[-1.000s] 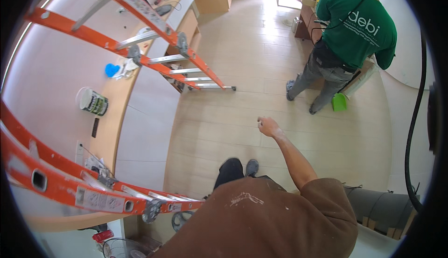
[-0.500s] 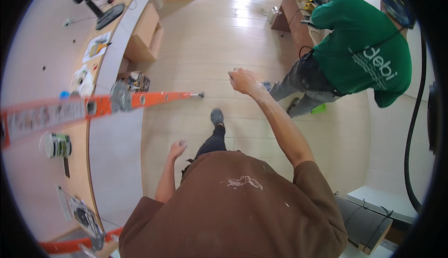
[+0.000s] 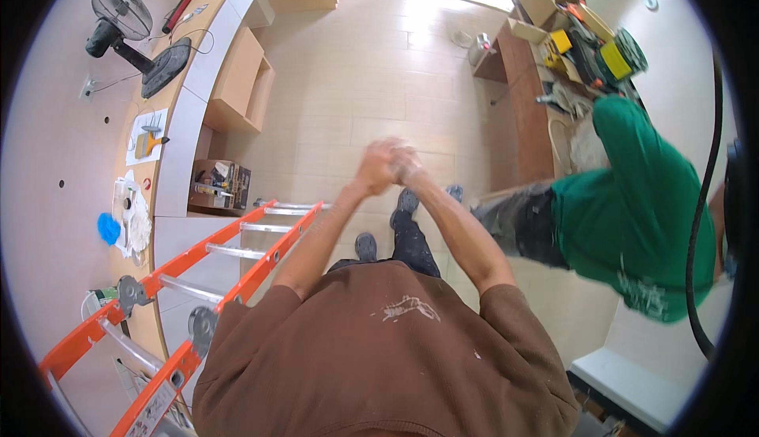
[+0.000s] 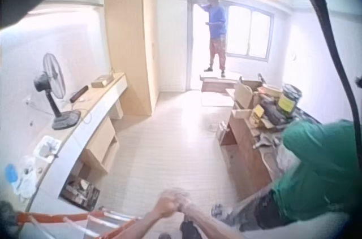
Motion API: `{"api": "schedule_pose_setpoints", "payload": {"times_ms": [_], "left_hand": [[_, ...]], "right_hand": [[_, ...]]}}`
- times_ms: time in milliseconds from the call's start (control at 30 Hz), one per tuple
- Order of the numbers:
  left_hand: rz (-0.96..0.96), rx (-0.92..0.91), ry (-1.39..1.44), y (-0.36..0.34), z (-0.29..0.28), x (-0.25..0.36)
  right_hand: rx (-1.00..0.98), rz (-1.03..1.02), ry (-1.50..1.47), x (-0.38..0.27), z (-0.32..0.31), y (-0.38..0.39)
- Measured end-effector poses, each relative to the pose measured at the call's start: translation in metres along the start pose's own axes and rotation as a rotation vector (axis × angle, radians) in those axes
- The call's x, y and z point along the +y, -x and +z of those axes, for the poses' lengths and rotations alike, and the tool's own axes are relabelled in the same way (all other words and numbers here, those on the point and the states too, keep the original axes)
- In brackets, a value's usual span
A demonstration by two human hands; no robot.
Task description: The person walks through a room under renovation, sits on the floor to open and inspect paint buckets, then moves to a kitchen sink to wash a paintbrush. They return to the paint area, dip the brush into a bucket, and climb a ladder while carrying the bucket and brush.
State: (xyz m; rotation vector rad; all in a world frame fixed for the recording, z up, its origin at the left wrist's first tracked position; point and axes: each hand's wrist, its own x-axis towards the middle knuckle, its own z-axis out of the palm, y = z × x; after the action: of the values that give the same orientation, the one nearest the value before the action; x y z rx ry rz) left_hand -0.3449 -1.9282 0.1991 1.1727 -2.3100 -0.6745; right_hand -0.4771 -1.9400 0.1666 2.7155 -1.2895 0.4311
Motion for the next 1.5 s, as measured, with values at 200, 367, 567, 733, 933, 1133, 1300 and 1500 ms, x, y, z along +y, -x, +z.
{"api": "schedule_pose_setpoints", "payload": {"times_ms": [200,367,567,733,933,1133,1300,1500], "left_hand": [[0.013,0.293,-0.015,-0.095,-0.02,-0.072],[0.033,-0.494,0.941,-0.183,-0.036,0.083],[0.107,-0.241,0.433,-0.287,-0.004,-0.019],[-0.749,-0.589,-0.295,-0.236,-0.038,-0.309],[-0.99,-0.667,0.043,-0.246,-0.118,-0.383],[-0.969,-0.706,0.17,-0.299,-0.123,-0.453],[-0.851,-0.603,0.235,-0.474,-0.073,-0.524],[-0.617,-0.088,0.323,-0.672,-0.133,-0.488]], "right_hand": [[-0.392,0.047,-0.232,0.079,0.056,-0.062],[-0.706,0.173,-0.384,0.129,0.072,-0.131],[-0.432,-0.032,-0.723,0.251,0.178,-0.109],[-0.759,0.218,-0.488,0.342,0.188,-0.155],[-0.952,0.939,-0.713,0.459,0.187,-0.011],[-0.333,1.49,-1.032,0.414,0.086,0.004],[0.132,1.619,-1.726,0.471,0.296,-0.058],[-0.995,1.3,-0.85,0.586,0.281,-0.198]]}}
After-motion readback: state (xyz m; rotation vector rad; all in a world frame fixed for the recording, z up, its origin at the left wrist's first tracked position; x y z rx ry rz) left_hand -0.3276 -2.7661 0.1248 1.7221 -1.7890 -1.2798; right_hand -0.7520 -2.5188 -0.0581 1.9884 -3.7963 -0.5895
